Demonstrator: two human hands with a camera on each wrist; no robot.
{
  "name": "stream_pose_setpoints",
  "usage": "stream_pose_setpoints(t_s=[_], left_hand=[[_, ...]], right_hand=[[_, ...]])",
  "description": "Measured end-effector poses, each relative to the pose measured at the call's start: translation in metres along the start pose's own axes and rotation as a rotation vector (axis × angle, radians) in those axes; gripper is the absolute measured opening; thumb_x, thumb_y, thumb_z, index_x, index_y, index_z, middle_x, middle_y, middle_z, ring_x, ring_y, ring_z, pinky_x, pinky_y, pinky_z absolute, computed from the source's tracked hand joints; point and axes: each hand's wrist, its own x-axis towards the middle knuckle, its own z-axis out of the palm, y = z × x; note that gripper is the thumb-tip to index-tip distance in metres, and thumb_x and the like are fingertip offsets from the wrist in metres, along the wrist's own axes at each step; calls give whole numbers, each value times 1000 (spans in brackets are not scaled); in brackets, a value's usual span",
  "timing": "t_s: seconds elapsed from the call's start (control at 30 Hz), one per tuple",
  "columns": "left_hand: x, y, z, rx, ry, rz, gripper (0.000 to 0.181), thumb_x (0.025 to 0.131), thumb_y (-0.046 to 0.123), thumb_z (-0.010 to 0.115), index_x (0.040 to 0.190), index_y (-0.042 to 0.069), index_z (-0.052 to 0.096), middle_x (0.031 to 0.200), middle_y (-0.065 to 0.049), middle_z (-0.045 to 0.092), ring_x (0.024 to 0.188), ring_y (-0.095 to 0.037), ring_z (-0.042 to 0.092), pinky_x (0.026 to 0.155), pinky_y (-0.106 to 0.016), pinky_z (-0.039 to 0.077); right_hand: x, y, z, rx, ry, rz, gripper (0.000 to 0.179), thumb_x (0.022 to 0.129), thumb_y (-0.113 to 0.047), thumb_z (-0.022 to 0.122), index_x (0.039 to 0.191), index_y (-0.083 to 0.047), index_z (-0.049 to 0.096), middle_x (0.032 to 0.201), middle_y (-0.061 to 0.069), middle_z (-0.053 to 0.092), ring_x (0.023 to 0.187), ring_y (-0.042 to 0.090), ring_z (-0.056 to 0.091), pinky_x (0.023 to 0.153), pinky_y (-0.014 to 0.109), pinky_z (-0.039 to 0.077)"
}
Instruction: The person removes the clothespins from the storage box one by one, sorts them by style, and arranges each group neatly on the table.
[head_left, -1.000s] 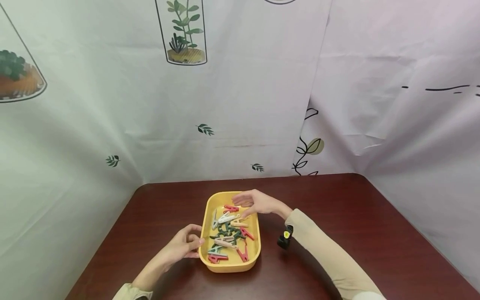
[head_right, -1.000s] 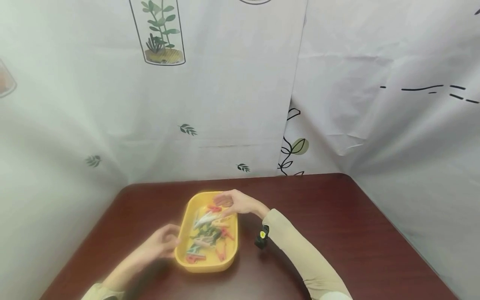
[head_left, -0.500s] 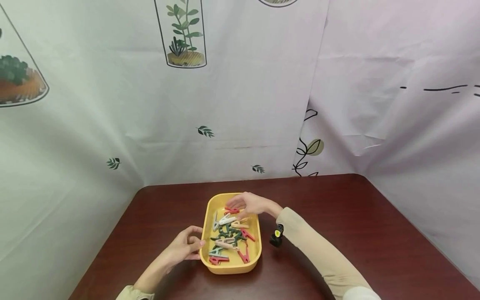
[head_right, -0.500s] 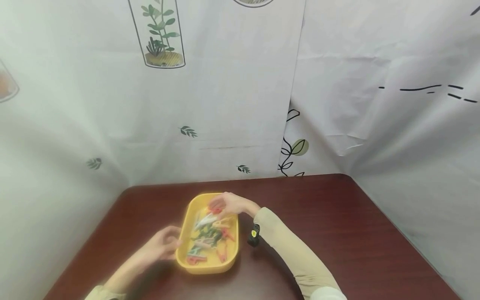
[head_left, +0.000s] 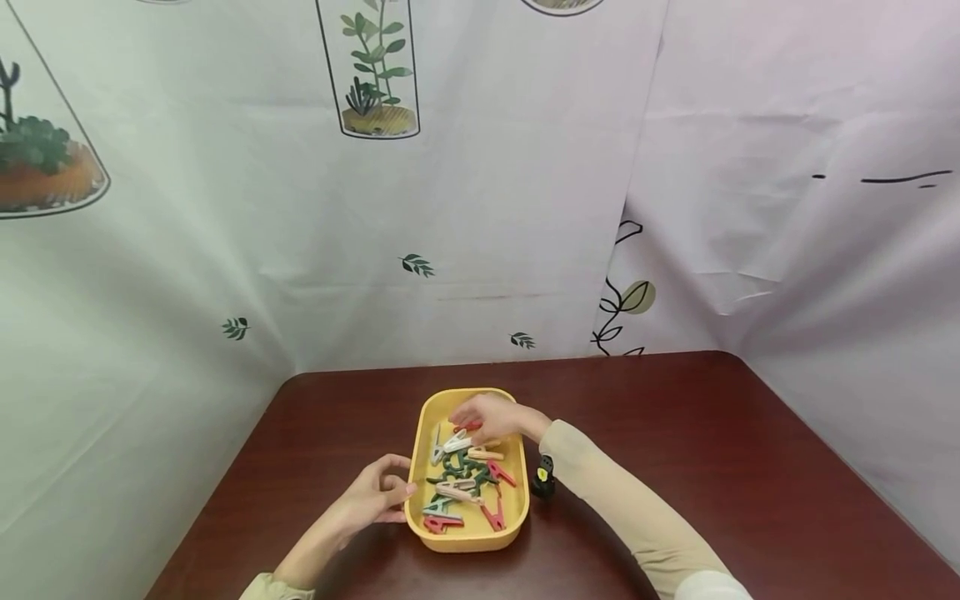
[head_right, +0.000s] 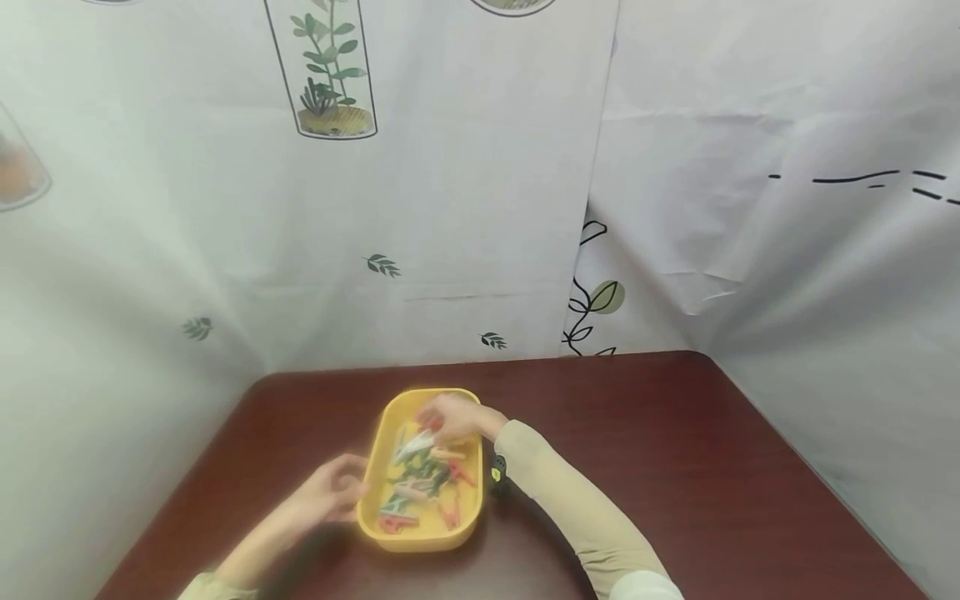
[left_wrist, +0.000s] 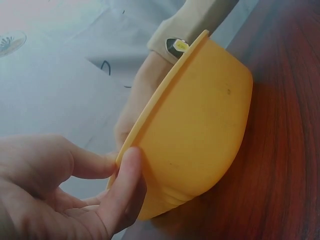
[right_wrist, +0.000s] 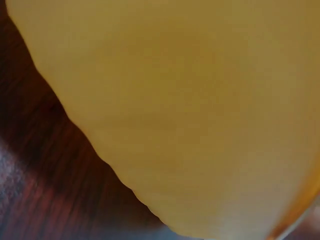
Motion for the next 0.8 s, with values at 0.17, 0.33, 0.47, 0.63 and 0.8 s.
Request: stream_pose_setpoints(t_s=[0.17, 0.33, 0.47, 0.63, 0.8], left_hand=[[2, -3, 0, -6, 2, 1, 48, 95, 11, 59, 132, -7, 35, 84, -5, 60, 73, -13, 62, 64, -25, 57], [2, -3, 0, -19, -2, 5, 47, 96, 10, 59, 132, -8, 35, 84, -4, 60, 74, -12, 62, 64, -25, 57], [1, -3, 0, -22, -11, 9, 47, 96, 10, 58, 133, -8, 34, 85, -5, 60, 75, -13, 63, 64, -25, 57], [2, -3, 0, -22, -9, 0, 47, 96, 10, 57, 133, -8, 34, 86, -6, 61, 76, -14, 64, 64, -26, 57], [1, -3, 1, -19, -3, -4, 47, 96, 10, 57, 133, -8, 34, 86, -6, 61, 76, -14, 64, 64, -26, 58]], right_hand=[[3, 0, 5, -55, 8, 20, 50, 80, 8, 70, 127, -4, 60, 124, 8, 66, 114, 18, 62, 100, 27, 49], [3, -2, 6, -116, 2, 41, 51, 78, 7, 73, 124, -12, 64, 116, -1, 69, 105, 9, 61, 92, 20, 49], [3, -5, 6, -140, -9, 46, 48, 77, 5, 74, 120, -15, 66, 109, -4, 69, 99, 6, 60, 88, 18, 49], [2, -7, 6, -134, -11, 54, 46, 77, 3, 76, 118, -15, 67, 101, -6, 68, 93, 5, 59, 85, 18, 49], [1, -10, 5, -141, -20, 57, 47, 77, 2, 77, 119, -16, 67, 103, -6, 69, 95, 6, 60, 86, 19, 49]])
